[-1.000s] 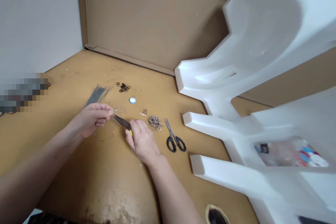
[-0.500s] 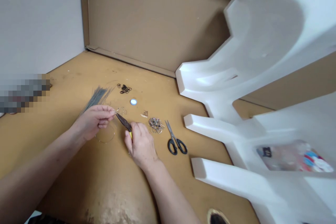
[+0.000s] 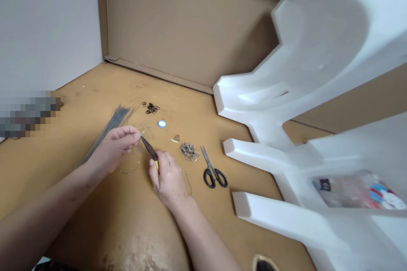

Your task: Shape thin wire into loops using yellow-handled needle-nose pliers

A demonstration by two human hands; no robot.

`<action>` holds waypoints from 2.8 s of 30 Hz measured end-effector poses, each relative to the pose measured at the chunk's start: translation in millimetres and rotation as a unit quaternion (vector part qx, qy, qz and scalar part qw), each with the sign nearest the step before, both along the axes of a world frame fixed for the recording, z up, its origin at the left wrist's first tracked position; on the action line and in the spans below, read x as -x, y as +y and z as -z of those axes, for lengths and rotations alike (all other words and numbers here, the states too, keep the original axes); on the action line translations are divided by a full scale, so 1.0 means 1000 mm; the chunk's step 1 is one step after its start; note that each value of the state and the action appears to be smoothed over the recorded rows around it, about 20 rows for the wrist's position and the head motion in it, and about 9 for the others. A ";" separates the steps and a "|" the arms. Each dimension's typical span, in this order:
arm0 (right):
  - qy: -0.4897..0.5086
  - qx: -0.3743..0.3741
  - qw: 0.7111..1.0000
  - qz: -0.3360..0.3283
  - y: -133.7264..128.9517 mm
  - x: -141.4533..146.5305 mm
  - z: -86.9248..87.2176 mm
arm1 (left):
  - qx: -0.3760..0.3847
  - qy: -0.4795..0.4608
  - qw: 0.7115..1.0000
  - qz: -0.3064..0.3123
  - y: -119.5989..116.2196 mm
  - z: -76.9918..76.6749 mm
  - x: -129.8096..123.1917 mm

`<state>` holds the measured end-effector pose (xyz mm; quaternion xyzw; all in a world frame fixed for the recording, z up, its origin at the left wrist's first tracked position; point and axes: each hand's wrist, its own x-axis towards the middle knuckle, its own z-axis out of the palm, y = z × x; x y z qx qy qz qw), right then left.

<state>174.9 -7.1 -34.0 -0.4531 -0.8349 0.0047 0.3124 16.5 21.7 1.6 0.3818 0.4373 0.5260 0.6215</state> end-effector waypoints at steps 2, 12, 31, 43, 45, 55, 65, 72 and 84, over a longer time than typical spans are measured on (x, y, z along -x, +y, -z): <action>0.028 0.025 0.999 -0.004 -0.001 0.002 -0.002 | -0.016 0.010 1.000 -0.008 -0.001 0.000 -0.001; 0.081 0.082 0.993 -0.011 -0.004 0.005 -0.008 | -0.041 0.044 0.998 -0.033 -0.003 -0.004 -0.004; -0.029 -0.063 0.997 -0.018 0.005 -0.004 -0.001 | -0.062 0.070 0.996 -0.003 -0.002 -0.001 0.001; -0.186 -0.198 0.962 -0.023 0.011 -0.019 -0.014 | -0.011 0.112 0.988 0.107 0.005 -0.008 0.017; -0.200 -0.214 0.956 -0.025 0.012 -0.019 -0.016 | 0.000 0.118 0.985 0.123 0.006 -0.011 0.019; -0.241 -0.251 0.937 -0.037 0.008 -0.019 -0.025 | 0.056 0.087 0.972 0.211 0.007 -0.018 0.029; -0.282 -0.254 0.924 -0.044 0.007 -0.023 -0.038 | 0.077 0.027 0.947 0.311 0.013 -0.013 0.035; -0.281 -0.216 0.933 -0.056 0.005 -0.030 -0.039 | 0.105 0.000 0.935 0.339 0.013 -0.013 0.032; -0.130 -0.100 0.986 -0.023 0.007 -0.018 -0.032 | -0.012 0.029 0.986 0.162 0.012 -0.006 0.027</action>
